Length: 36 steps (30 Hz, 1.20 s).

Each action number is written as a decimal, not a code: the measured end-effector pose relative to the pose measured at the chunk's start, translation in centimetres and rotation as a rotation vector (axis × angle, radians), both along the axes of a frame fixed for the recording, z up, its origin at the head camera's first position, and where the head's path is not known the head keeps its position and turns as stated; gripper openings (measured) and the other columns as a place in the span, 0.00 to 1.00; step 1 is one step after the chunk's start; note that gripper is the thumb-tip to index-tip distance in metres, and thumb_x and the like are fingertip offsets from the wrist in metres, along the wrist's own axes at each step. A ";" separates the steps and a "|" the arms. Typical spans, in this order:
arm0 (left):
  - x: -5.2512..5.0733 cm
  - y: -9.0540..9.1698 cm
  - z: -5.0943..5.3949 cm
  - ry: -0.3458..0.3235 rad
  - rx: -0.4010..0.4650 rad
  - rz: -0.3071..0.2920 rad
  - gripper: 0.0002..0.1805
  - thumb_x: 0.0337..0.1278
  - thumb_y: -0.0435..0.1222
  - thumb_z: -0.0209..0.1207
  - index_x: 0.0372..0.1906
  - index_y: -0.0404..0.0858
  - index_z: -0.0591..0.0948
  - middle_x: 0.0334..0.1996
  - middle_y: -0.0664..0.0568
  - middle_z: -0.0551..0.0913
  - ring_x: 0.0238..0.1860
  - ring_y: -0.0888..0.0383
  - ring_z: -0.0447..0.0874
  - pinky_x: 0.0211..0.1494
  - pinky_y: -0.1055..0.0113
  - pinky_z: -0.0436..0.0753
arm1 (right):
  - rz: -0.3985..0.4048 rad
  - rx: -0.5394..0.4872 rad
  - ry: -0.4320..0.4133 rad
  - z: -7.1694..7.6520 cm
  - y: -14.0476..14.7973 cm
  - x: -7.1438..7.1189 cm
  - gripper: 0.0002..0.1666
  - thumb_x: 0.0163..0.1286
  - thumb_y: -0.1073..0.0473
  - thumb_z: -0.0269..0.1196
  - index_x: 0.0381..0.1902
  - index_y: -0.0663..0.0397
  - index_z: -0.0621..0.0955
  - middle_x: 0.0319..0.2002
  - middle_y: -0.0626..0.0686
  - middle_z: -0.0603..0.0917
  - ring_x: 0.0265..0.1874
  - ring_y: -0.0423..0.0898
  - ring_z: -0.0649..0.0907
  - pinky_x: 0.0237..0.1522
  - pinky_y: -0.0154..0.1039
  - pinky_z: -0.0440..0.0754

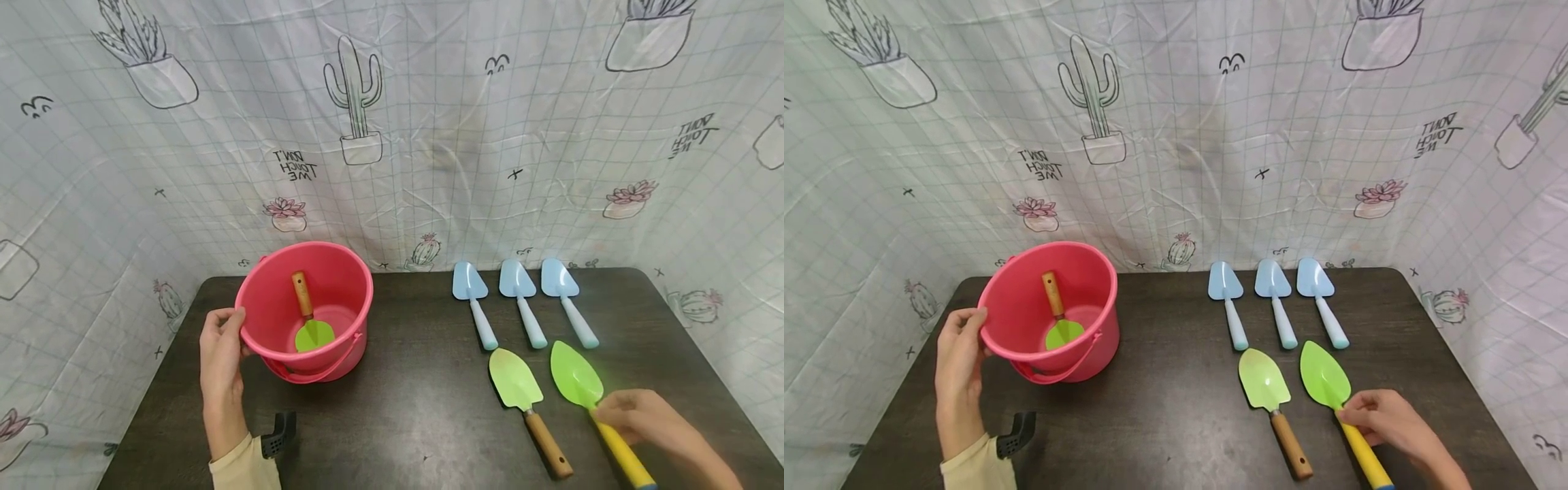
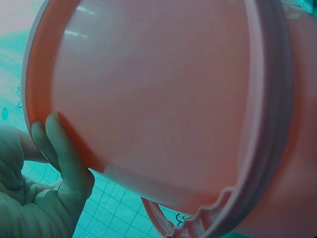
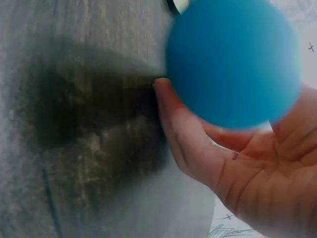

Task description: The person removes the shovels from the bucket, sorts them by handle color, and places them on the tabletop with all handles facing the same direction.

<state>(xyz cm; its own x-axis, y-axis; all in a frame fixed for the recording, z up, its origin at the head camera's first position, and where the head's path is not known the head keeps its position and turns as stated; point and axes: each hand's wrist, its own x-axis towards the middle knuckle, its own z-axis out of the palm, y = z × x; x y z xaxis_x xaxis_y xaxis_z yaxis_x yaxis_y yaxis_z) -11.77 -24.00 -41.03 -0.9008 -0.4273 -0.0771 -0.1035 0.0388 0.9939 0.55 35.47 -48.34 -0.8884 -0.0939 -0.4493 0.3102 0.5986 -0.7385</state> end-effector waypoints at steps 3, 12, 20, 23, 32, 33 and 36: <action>0.0 0.0 0.0 -0.004 -0.004 -0.002 0.09 0.78 0.41 0.53 0.50 0.40 0.71 0.22 0.55 0.77 0.18 0.65 0.70 0.26 0.73 0.73 | 0.050 0.076 0.086 0.1 -0.4 0.1 0.12 0.75 0.60 0.62 0.33 0.63 0.83 0.22 0.46 0.76 0.22 0.38 0.77 0.27 0.36 0.81; -0.2 -0.1 0.1 0.004 0.022 0.001 0.09 0.77 0.41 0.54 0.49 0.40 0.72 0.21 0.56 0.77 0.18 0.66 0.70 0.24 0.74 0.72 | 0.037 0.347 0.189 0.5 -1.2 -0.8 0.09 0.65 0.58 0.69 0.25 0.51 0.82 0.20 0.46 0.76 0.18 0.38 0.75 0.24 0.35 0.74; -0.1 -0.3 -0.1 0.006 0.039 -0.014 0.10 0.77 0.40 0.54 0.50 0.38 0.72 0.20 0.57 0.76 0.17 0.65 0.69 0.24 0.73 0.72 | 0.060 0.446 0.271 1.1 -1.6 -1.4 0.16 0.71 0.56 0.64 0.22 0.49 0.79 0.19 0.45 0.74 0.20 0.39 0.72 0.27 0.39 0.70; -0.1 -0.4 -0.2 -0.002 0.031 -0.014 0.10 0.77 0.41 0.54 0.51 0.39 0.72 0.19 0.58 0.76 0.17 0.65 0.69 0.24 0.73 0.71 | 0.013 0.497 0.321 2.4 -2.7 -2.1 0.18 0.77 0.53 0.60 0.27 0.53 0.83 0.23 0.45 0.79 0.24 0.41 0.73 0.30 0.42 0.71; 0.0 -0.4 -0.2 -0.002 0.020 -0.007 0.11 0.77 0.41 0.53 0.52 0.38 0.72 0.20 0.57 0.77 0.17 0.65 0.69 0.24 0.74 0.73 | -0.060 0.391 0.514 7.1 -8.9 -4.4 0.18 0.80 0.47 0.59 0.40 0.53 0.88 0.28 0.44 0.86 0.28 0.39 0.81 0.32 0.40 0.75; 0.0 -0.3 -0.2 -0.001 0.021 -0.010 0.11 0.77 0.41 0.54 0.52 0.38 0.72 0.20 0.57 0.77 0.17 0.65 0.70 0.24 0.74 0.73 | -0.057 0.374 0.539 7.5 -9.5 -4.6 0.17 0.80 0.48 0.60 0.40 0.52 0.88 0.27 0.43 0.86 0.27 0.38 0.82 0.33 0.40 0.75; 0.0 -0.2 -0.2 0.001 0.021 -0.016 0.11 0.77 0.41 0.53 0.52 0.37 0.71 0.21 0.57 0.77 0.17 0.65 0.70 0.24 0.74 0.74 | -0.057 0.334 0.601 8.3 -11.0 -5.3 0.14 0.79 0.50 0.61 0.38 0.51 0.87 0.25 0.41 0.84 0.26 0.36 0.82 0.34 0.38 0.76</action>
<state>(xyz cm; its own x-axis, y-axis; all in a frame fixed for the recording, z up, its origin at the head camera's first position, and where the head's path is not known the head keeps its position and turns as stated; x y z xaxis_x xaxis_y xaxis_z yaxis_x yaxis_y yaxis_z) -11.80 -24.23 -41.26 -0.9075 -0.4114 -0.0848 -0.1018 0.0193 0.9946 -4.80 24.44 -40.03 -0.9919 0.0184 0.1258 -0.0573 0.8190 -0.5709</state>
